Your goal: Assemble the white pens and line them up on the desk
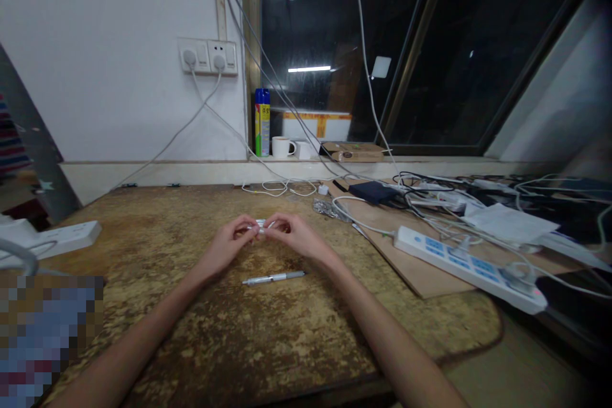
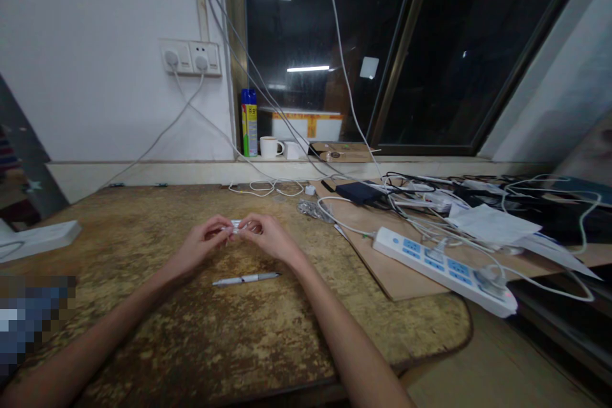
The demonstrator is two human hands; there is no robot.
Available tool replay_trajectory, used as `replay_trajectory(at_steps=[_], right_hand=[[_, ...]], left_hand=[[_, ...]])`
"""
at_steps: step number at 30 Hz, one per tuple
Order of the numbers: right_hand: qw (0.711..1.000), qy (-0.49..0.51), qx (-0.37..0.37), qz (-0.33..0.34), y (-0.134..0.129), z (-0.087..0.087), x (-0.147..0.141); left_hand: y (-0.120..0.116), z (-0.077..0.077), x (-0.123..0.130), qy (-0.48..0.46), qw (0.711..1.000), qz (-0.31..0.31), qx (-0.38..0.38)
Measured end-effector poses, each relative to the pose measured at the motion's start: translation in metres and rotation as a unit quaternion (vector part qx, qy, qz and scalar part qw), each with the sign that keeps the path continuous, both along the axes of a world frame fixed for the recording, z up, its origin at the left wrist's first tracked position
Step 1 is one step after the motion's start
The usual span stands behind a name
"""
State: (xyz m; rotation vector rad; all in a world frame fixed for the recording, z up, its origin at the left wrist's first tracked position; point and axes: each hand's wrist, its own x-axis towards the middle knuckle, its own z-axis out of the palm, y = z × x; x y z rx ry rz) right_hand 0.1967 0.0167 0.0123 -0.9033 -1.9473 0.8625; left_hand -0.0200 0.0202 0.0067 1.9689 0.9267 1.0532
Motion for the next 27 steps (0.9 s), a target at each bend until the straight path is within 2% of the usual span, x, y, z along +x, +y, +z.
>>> replay_trajectory(at_steps=[3, 6, 16, 21, 27], right_hand=[[0.998, -0.036, -0.017, -0.038, 0.006, -0.001, 0.012], [0.997, -0.055, -0.003, -0.049, 0.013, -0.003, 0.024], [0.996, -0.057, -0.044, 0.044, 0.007, -0.01, 0.044], [0.995, -0.049, -0.065, 0.054, 0.006, -0.01, 0.046], [0.995, -0.075, -0.039, 0.043, 0.007, -0.014, 0.045]], left_hand=[[0.005, 0.002, -0.008, -0.002, 0.999, 0.032, -0.006], [0.007, 0.005, -0.013, -0.007, 0.998, 0.055, -0.014], [0.005, 0.011, -0.016, 0.027, 1.0, 0.014, -0.009], [0.009, 0.007, -0.02, 0.044, 0.999, 0.013, -0.013], [0.009, 0.003, -0.02, 0.052, 0.999, 0.012, -0.01]])
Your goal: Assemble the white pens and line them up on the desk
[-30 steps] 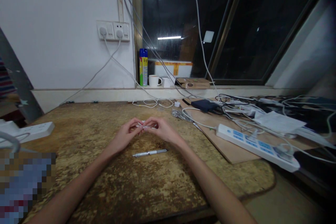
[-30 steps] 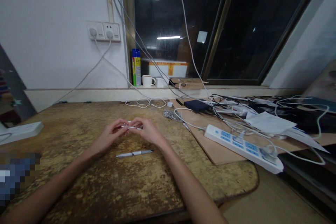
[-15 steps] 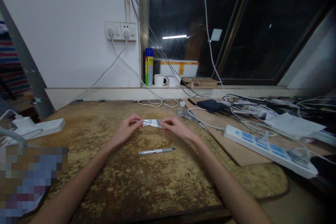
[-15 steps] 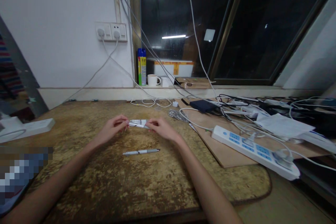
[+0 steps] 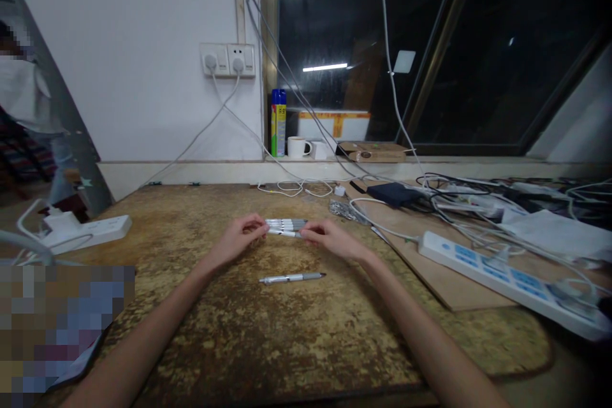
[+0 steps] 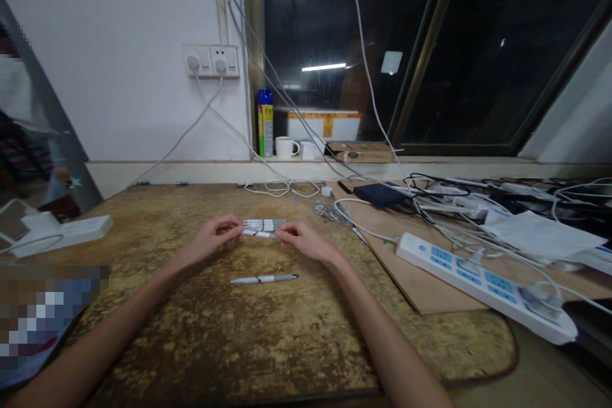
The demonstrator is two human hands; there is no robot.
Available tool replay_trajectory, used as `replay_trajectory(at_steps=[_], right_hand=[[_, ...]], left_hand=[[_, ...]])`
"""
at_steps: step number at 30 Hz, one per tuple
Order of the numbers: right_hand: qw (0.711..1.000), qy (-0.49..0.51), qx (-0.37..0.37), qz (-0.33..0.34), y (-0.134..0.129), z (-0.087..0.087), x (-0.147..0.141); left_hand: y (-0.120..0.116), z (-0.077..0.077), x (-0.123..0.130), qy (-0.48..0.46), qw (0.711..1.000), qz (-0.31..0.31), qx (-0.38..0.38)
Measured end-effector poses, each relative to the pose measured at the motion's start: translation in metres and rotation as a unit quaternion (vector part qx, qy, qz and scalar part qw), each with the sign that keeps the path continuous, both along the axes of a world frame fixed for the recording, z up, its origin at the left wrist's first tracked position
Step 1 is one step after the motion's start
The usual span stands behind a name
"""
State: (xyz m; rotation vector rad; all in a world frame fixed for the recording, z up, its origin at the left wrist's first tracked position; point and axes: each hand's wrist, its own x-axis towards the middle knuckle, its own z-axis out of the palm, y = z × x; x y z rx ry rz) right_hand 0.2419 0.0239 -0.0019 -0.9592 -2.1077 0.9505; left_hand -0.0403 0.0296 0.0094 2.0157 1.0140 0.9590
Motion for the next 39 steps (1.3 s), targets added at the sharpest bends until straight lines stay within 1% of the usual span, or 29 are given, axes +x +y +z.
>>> replay_trajectory(at_steps=[6, 9, 13, 20, 24, 27, 29, 31, 36, 39], right_hand=[[1.0, 0.003, 0.008, -0.014, 0.003, -0.003, -0.002], [0.999, 0.025, 0.009, -0.025, 0.002, -0.002, -0.004], [0.998, 0.053, 0.002, -0.035, 0.002, -0.003, -0.005], [0.998, 0.053, -0.001, -0.037, 0.005, -0.006, -0.001], [1.0, 0.018, 0.001, -0.024, 0.002, -0.002, 0.004], [1.0, -0.013, -0.018, 0.005, 0.001, -0.001, 0.01], [0.998, -0.035, -0.036, 0.025, 0.001, -0.001, 0.012], [0.997, -0.049, -0.051, 0.039, 0.001, -0.002, 0.014], [0.986, -0.082, -0.103, 0.1, -0.005, 0.001, 0.014], [0.982, -0.107, -0.104, 0.119, -0.007, 0.003, 0.014]], left_hand=[[-0.005, 0.004, 0.002, 0.003, 1.0, 0.013, -0.001], [-0.005, 0.002, 0.003, 0.002, 1.0, 0.022, 0.002], [-0.004, -0.001, 0.003, -0.014, 1.0, 0.02, -0.007], [-0.005, -0.001, 0.003, 0.006, 0.999, 0.017, -0.029], [-0.006, 0.003, 0.0, 0.058, 0.997, -0.031, -0.03], [-0.009, 0.009, -0.002, 0.126, 0.988, -0.076, -0.041], [-0.011, 0.013, -0.002, 0.165, 0.982, -0.09, -0.033], [-0.012, 0.015, -0.001, 0.171, 0.979, -0.107, -0.036], [-0.017, 0.017, 0.001, 0.167, 0.971, -0.147, -0.091], [-0.02, 0.017, 0.001, 0.191, 0.963, -0.166, -0.093]])
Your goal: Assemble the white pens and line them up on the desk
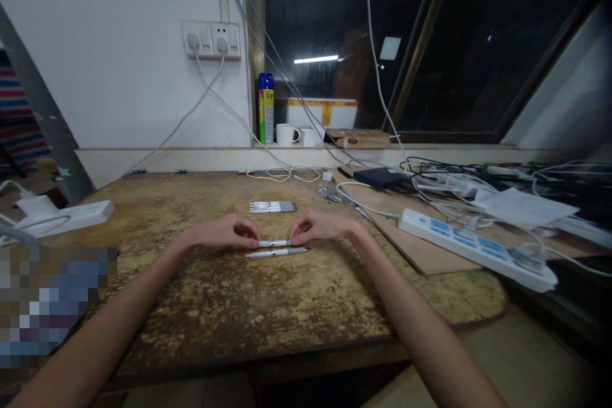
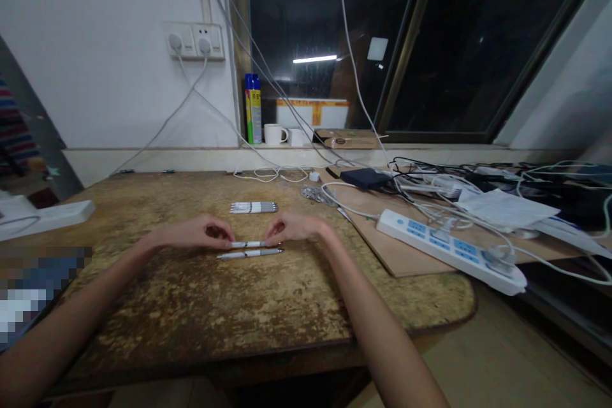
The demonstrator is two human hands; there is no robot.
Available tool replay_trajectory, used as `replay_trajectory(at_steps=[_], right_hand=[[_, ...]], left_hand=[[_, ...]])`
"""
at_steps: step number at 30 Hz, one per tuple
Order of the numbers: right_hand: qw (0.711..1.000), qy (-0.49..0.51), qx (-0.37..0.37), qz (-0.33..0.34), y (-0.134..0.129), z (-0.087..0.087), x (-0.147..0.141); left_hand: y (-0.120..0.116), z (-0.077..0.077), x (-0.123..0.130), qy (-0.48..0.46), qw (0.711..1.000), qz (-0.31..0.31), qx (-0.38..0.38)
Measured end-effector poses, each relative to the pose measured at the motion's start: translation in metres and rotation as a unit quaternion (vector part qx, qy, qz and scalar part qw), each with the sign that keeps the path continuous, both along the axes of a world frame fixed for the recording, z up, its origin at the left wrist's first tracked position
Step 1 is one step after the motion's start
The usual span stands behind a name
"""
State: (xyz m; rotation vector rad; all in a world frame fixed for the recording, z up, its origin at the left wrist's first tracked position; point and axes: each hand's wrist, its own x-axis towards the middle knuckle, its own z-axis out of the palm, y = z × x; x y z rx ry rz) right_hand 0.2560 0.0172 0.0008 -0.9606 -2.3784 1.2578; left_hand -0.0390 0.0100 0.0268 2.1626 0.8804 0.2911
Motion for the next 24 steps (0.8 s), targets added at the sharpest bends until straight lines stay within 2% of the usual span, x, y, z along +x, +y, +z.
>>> replay_trajectory(at_steps=[11, 16, 19, 21, 24], right_hand=[[1.0, -0.02, 0.0, 0.01, 0.001, -0.003, 0.001], [1.0, -0.001, 0.013, -0.016, 0.002, -0.004, 0.0], [0.997, 0.033, 0.046, -0.058, 0.008, -0.01, 0.002], [0.988, 0.028, 0.097, -0.115, 0.013, -0.014, 0.003], [0.953, -0.004, 0.202, -0.227, 0.018, -0.02, 0.0]], left_hand=[[-0.001, 0.001, -0.002, 0.004, 1.0, -0.012, -0.009], [0.0, -0.001, 0.001, -0.043, 0.999, 0.01, 0.007], [0.004, -0.005, 0.0, -0.058, 0.994, 0.053, 0.071], [0.008, -0.01, -0.002, -0.055, 0.985, 0.096, 0.133], [0.015, -0.018, -0.006, -0.045, 0.961, 0.146, 0.231]])
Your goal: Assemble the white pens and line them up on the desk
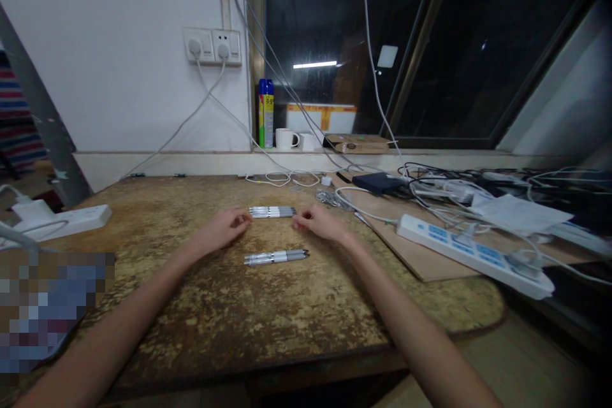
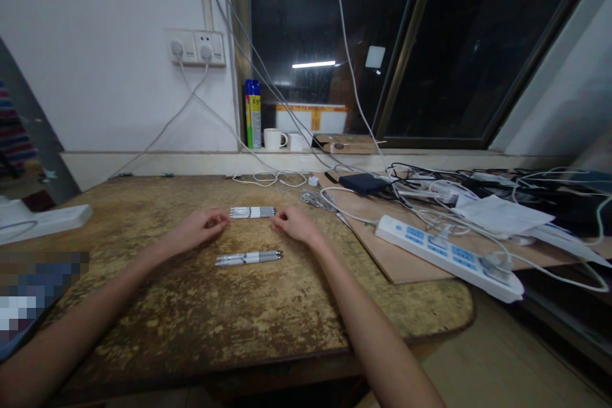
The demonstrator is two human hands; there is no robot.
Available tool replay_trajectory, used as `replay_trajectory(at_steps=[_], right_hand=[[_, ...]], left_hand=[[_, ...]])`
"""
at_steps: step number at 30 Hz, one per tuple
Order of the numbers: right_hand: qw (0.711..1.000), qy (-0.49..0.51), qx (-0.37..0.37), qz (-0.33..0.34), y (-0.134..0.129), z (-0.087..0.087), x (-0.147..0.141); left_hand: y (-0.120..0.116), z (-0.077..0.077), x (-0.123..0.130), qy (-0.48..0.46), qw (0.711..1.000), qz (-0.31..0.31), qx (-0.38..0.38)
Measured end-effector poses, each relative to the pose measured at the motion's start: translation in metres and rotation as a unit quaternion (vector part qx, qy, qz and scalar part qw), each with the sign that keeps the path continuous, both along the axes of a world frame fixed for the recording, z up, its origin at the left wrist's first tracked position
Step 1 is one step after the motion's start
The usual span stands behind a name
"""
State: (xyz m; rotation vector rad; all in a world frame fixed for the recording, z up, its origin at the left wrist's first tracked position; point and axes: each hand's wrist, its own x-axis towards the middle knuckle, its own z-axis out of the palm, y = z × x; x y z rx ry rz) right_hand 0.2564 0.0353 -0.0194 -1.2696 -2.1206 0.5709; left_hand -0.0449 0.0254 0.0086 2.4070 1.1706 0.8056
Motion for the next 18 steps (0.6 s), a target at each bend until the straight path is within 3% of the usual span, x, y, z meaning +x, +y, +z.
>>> replay_trajectory(at_steps=[2, 6, 18], right_hand=[[0.997, -0.007, 0.061, -0.048, 0.001, -0.003, -0.003], [0.991, -0.014, 0.119, -0.058, 0.002, -0.01, -0.01], [0.989, -0.05, 0.135, -0.043, 0.007, -0.021, -0.013]], left_hand=[[0.005, -0.007, -0.003, 0.015, 0.999, 0.015, 0.046], [0.014, -0.019, -0.006, 0.042, 0.996, 0.02, 0.07], [0.015, -0.024, -0.005, 0.106, 0.989, 0.026, 0.096]])
